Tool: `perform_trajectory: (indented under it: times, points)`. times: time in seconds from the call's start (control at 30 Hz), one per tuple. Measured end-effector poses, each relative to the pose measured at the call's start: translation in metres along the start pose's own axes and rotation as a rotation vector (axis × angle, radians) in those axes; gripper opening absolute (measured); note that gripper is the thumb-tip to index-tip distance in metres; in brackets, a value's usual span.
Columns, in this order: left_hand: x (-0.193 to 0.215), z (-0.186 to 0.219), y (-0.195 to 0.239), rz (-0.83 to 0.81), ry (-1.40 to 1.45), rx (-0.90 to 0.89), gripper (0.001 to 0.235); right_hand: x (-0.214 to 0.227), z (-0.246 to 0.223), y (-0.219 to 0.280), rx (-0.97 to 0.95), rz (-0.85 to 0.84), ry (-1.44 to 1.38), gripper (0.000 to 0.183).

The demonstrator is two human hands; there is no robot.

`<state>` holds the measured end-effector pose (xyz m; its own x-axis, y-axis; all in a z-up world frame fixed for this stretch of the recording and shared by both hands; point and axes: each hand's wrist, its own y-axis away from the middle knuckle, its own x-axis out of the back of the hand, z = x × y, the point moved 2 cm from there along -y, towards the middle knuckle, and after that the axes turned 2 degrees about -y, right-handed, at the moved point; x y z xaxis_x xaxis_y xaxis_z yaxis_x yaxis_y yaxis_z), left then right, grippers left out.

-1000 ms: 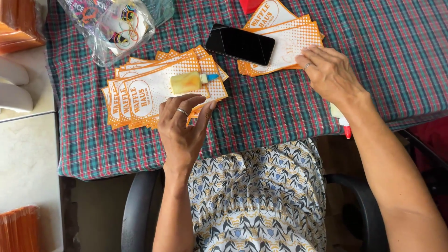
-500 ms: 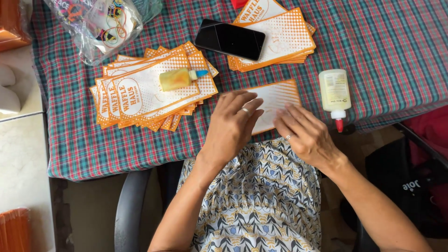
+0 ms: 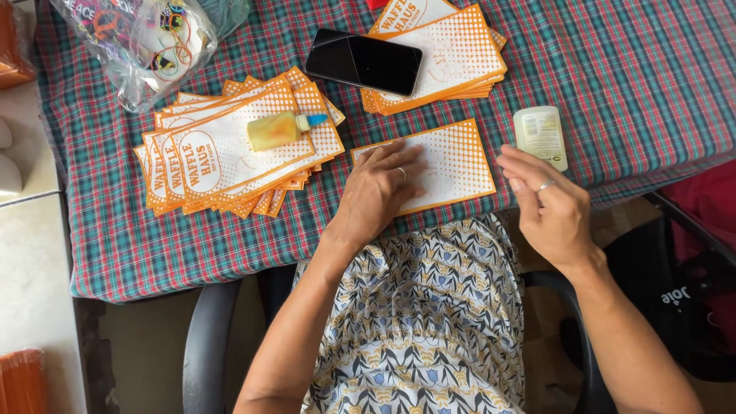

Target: Applying glue to the edges of paper menus and folding them to complete the assembly.

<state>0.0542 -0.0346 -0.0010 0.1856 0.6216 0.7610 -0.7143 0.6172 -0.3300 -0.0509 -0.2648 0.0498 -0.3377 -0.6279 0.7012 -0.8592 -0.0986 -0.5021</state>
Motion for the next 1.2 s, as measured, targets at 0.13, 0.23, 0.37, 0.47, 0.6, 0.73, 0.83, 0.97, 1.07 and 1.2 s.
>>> perform_trajectory:
  times: [0.13,0.23,0.37,0.47,0.6,0.73,0.83,0.97,1.07,1.2]
  points:
    - [0.000,-0.007,-0.006,0.039,0.011,0.022,0.022,0.004,0.003,0.001,-0.011,0.030,0.000,0.026]
    - [0.000,-0.010,-0.010,0.071,0.090,0.080,0.015,0.001,0.012,0.005,-0.049,0.038,0.040,0.023]
    - [0.013,-0.006,-0.018,0.045,0.226,0.109,0.013,-0.015,0.012,-0.002,0.099,-0.080,0.008,0.036]
    - [0.027,0.005,-0.018,0.043,0.225,0.100,0.013,-0.029,0.015,-0.003,0.150,-0.226,0.073,0.035]
    - [0.052,0.039,-0.005,0.359,-0.204,-0.219,0.019,-0.032,0.003,-0.012,0.046,-0.386,0.208,0.034]
    - [0.030,0.102,0.015,0.595,0.144,-0.469,0.024,-0.032,-0.001,-0.026,0.117,-0.284,0.164,0.067]
    - [-0.039,0.087,0.014,0.434,-0.046,-0.323,0.006,-0.026,0.014,-0.026,0.066,-0.258,0.068,0.072]
    - [-0.073,0.046,-0.007,0.294,-0.095,-0.014,0.013,0.016,0.054,-0.019,-0.159,-0.015,0.320,0.043]
    - [-0.076,0.034,-0.017,0.165,-0.086,0.110,0.012,0.034,0.071,-0.024,-0.544,-0.161,0.355,0.067]
    - [-0.080,0.025,-0.032,0.072,-0.152,0.215,0.053,0.033,0.066,-0.029,-0.941,-0.091,-0.283,0.048]
